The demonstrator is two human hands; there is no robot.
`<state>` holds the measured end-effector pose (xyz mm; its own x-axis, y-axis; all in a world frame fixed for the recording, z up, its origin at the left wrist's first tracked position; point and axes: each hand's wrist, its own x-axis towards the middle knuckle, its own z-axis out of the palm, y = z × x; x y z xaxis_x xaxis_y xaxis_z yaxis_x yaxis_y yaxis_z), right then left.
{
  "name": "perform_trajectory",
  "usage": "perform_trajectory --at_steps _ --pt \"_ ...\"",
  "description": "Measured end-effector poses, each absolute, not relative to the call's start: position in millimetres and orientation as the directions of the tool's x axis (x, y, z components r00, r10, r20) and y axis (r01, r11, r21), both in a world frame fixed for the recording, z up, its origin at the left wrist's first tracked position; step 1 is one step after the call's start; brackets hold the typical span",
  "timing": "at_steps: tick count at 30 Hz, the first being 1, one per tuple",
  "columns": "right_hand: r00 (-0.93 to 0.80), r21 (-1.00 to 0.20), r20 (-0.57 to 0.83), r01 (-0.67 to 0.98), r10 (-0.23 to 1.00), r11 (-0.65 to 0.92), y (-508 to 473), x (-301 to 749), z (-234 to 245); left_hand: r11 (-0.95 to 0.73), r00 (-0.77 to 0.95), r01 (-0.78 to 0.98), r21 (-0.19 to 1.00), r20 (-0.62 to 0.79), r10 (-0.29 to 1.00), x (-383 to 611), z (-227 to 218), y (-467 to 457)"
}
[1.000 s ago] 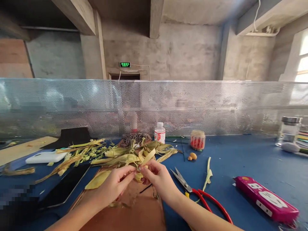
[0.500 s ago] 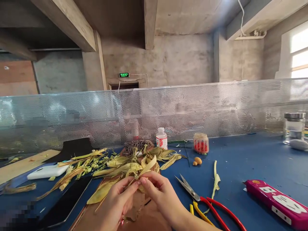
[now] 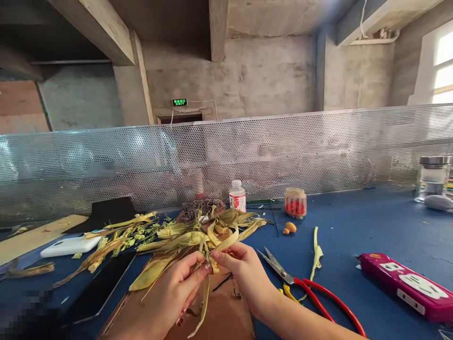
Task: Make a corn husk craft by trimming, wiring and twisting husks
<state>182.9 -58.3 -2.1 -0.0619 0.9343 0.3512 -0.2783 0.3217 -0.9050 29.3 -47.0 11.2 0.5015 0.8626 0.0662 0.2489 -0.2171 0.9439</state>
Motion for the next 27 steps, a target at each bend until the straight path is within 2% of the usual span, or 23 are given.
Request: perform_trajectory --at_steps 3,9,11,14,18,23,27 --pt "-0.056 -0.901 0.339 -0.306 0.939 0.307 -58 183 -4 -0.198 0.526 0.224 0.954 0.052 0.849 29 10 -45" --pt "-0.067 -0.895 0.317 -0.353 0.946 0.275 -58 184 -6 -0.242 0.545 0.167 0.956 0.115 0.830 29 7 -42" --pt "-0.094 -0.903 0.345 -0.303 0.934 0.303 -57 186 -4 -0.251 0.546 0.176 0.952 0.118 0.829 28 9 -43" --pt "-0.164 -0.917 0.395 -0.129 0.904 0.378 -53 193 2 -0.241 0.551 0.204 0.949 0.092 0.830 26 12 -44" --pt "-0.133 -0.914 0.402 0.000 0.906 0.405 -45 200 0 -0.298 0.564 0.182 0.937 0.149 0.813 22 14 -45" --pt "-0.160 -0.922 0.386 -0.033 0.908 0.386 -46 196 -6 -0.324 0.588 0.244 0.914 0.127 0.799 23 20 -49" --pt "-0.294 -0.943 0.332 -0.116 0.896 0.312 -52 196 -6 -0.381 0.532 0.234 0.895 0.210 0.820 22 24 -51"
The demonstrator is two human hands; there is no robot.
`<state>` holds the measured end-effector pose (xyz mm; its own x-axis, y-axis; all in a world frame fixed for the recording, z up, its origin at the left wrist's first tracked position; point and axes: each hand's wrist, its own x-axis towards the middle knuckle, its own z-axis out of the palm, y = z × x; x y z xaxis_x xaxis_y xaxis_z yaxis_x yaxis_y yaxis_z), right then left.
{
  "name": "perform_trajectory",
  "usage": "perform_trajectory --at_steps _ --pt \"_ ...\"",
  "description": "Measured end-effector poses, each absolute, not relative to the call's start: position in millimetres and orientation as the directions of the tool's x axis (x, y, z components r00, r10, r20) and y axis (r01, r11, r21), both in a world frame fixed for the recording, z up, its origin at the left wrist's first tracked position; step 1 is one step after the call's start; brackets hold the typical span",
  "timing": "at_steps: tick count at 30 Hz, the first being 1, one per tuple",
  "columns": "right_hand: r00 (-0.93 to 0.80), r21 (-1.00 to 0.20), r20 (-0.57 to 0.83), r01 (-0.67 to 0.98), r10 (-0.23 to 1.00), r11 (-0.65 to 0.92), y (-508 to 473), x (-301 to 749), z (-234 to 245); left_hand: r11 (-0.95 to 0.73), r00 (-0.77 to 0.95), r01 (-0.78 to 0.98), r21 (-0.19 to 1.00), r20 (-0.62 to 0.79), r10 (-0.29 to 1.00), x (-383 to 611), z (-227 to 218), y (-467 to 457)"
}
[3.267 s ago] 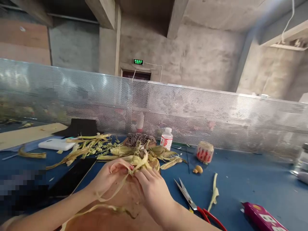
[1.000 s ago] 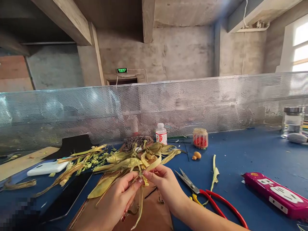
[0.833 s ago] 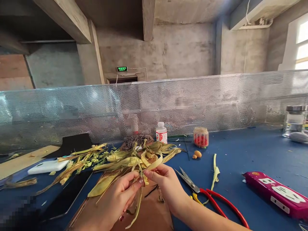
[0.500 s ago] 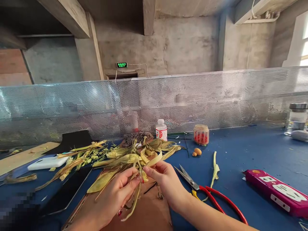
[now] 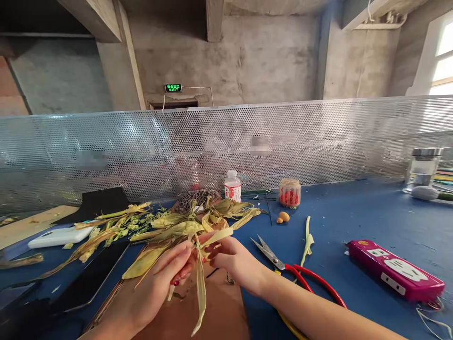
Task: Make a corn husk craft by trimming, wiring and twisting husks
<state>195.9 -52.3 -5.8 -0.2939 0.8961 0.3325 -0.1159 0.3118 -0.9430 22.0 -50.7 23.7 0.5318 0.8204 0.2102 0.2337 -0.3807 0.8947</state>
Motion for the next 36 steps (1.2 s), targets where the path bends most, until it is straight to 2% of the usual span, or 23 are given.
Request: perform_trajectory --at_steps 5,13,20,27,33,36 --pt "-0.368 -0.939 0.330 -0.224 0.869 0.262 -56 195 -4 -0.508 0.518 0.403 0.761 0.268 0.812 21 27 -54" --pt "-0.283 -0.939 0.336 -0.170 0.898 0.298 -61 190 -6 -0.638 0.580 0.404 0.655 0.356 0.732 19 7 -46" --pt "-0.310 -0.915 0.391 -0.232 0.867 0.330 -64 188 -7 -0.709 0.590 0.422 0.566 0.422 0.688 17 5 -45" --pt "-0.345 -0.896 0.431 -0.277 0.834 0.348 -62 187 -10 -0.678 0.556 0.430 0.596 0.417 0.719 17 19 -53" --pt "-0.336 -0.930 0.367 -0.132 0.867 0.342 -62 188 -8 -0.561 0.502 0.375 0.738 0.347 0.792 16 17 -47" --pt "-0.329 -0.946 0.322 -0.158 0.888 0.284 -62 186 -8 -0.530 0.448 0.315 0.787 0.370 0.814 17 12 -39"
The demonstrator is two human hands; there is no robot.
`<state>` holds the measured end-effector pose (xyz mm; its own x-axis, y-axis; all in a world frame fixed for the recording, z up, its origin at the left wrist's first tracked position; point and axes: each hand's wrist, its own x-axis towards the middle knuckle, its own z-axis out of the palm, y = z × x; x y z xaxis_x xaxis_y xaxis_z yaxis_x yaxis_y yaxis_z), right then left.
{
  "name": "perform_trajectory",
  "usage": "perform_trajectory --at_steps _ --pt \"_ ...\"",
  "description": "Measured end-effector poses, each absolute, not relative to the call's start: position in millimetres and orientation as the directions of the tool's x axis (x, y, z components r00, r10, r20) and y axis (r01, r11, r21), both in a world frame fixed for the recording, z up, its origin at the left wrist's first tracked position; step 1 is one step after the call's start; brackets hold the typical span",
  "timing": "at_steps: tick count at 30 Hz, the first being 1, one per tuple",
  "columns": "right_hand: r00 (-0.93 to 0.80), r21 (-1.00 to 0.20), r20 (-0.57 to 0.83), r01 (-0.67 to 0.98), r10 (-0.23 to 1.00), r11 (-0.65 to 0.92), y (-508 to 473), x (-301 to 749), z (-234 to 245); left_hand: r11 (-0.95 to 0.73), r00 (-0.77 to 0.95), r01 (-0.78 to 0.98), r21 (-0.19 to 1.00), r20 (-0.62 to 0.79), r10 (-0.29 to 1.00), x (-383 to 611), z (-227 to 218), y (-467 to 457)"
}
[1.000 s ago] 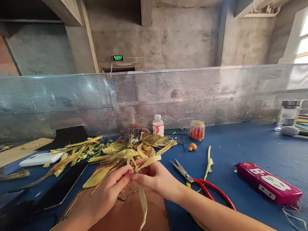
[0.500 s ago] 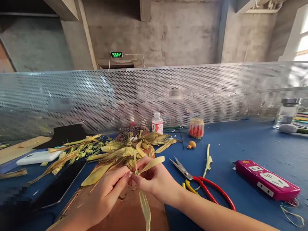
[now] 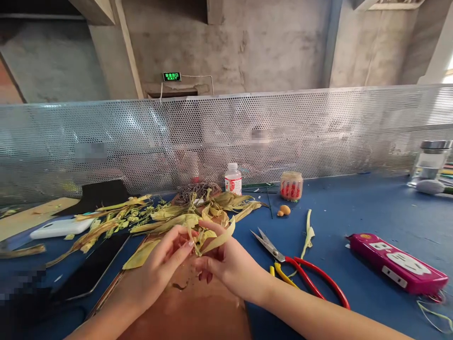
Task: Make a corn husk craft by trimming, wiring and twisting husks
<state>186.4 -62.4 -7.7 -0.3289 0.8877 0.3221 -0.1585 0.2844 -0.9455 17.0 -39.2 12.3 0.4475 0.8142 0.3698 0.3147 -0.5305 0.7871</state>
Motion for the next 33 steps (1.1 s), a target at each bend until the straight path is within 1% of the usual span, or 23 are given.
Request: perform_trajectory --at_steps 2,6,11,16,21,27,33 --pt "-0.323 -0.944 0.315 -0.207 0.892 0.258 -61 185 -9 -0.562 0.441 0.283 0.777 0.415 0.796 18 10 -34" --pt "-0.326 -0.947 0.311 -0.190 0.893 0.260 -61 183 -12 -0.648 0.429 0.202 0.734 0.529 0.733 20 5 -29" --pt "-0.316 -0.945 0.326 -0.095 0.891 0.312 -64 182 -14 -0.613 0.385 0.202 0.764 0.513 0.767 20 2 -31" --pt "-0.279 -0.928 0.362 -0.017 0.889 0.372 -66 183 -18 -0.712 0.379 0.246 0.657 0.611 0.695 21 6 -39" --pt "-0.281 -0.928 0.367 -0.048 0.887 0.369 -68 183 -19 -0.768 0.368 0.281 0.576 0.674 0.640 21 9 -45" --pt "-0.323 -0.933 0.354 -0.184 0.878 0.309 -71 181 -12 -0.734 0.329 0.313 0.603 0.656 0.679 22 8 -49" --pt "-0.334 -0.928 0.351 -0.245 0.875 0.279 -69 181 -14 -0.677 0.271 0.281 0.680 0.620 0.736 25 2 -47"
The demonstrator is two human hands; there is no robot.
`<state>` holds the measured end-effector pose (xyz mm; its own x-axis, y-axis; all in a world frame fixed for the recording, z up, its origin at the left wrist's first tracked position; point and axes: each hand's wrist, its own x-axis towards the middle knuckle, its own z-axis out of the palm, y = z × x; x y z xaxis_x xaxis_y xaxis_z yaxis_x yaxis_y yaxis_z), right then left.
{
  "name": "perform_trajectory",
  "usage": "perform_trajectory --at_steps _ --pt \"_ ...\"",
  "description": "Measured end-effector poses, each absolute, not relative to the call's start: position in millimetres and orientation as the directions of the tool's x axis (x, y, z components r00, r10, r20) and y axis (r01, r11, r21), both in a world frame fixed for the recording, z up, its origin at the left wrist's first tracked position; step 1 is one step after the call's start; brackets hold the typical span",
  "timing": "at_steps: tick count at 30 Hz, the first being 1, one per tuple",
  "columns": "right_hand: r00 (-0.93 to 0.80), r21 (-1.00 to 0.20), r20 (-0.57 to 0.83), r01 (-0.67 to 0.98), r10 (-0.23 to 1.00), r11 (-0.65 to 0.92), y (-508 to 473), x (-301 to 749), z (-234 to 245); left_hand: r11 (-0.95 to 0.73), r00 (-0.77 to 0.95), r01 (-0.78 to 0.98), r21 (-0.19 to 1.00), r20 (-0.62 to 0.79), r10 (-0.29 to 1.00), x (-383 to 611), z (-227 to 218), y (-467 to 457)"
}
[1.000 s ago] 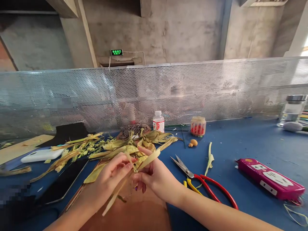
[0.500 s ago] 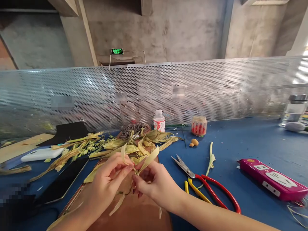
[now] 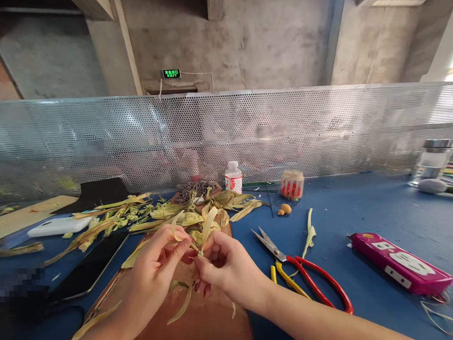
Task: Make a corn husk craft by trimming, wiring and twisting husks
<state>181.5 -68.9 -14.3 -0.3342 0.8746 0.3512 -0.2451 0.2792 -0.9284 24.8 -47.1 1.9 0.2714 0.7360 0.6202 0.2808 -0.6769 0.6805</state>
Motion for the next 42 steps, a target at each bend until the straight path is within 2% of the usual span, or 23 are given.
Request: perform_trajectory --at_steps 4,10,17,20,25,29,38,42 --pt "-0.333 -0.931 0.347 -0.237 0.877 0.279 -67 181 -16 -0.629 0.296 0.279 0.726 0.558 0.775 25 4 -45" --pt "-0.320 -0.933 0.348 -0.215 0.881 0.290 -65 181 -13 -0.470 0.390 0.238 0.850 0.359 0.848 23 9 -41" --pt "-0.303 -0.950 0.298 -0.189 0.905 0.249 -63 182 -9 -0.399 0.543 0.061 0.915 0.305 0.782 23 1 -32" --pt "-0.307 -0.954 0.280 -0.194 0.910 0.229 -64 182 -7 -0.382 0.570 0.073 0.921 0.276 0.774 21 0 -27" --pt "-0.317 -0.939 0.265 -0.301 0.911 0.168 -66 185 -2 -0.428 0.528 0.090 0.899 0.321 0.786 19 6 -23" --pt "-0.262 -0.928 0.223 -0.353 0.939 0.122 -64 186 -2 -0.430 0.520 0.115 0.896 0.315 0.794 19 10 -25" --pt "-0.294 -0.941 0.330 -0.175 0.897 0.289 -59 183 -6 -0.511 0.443 0.175 0.842 0.396 0.805 25 4 -32" --pt "-0.323 -0.927 0.373 -0.151 0.870 0.342 -60 179 -8 -0.557 0.379 0.269 0.785 0.446 0.811 30 0 -41"
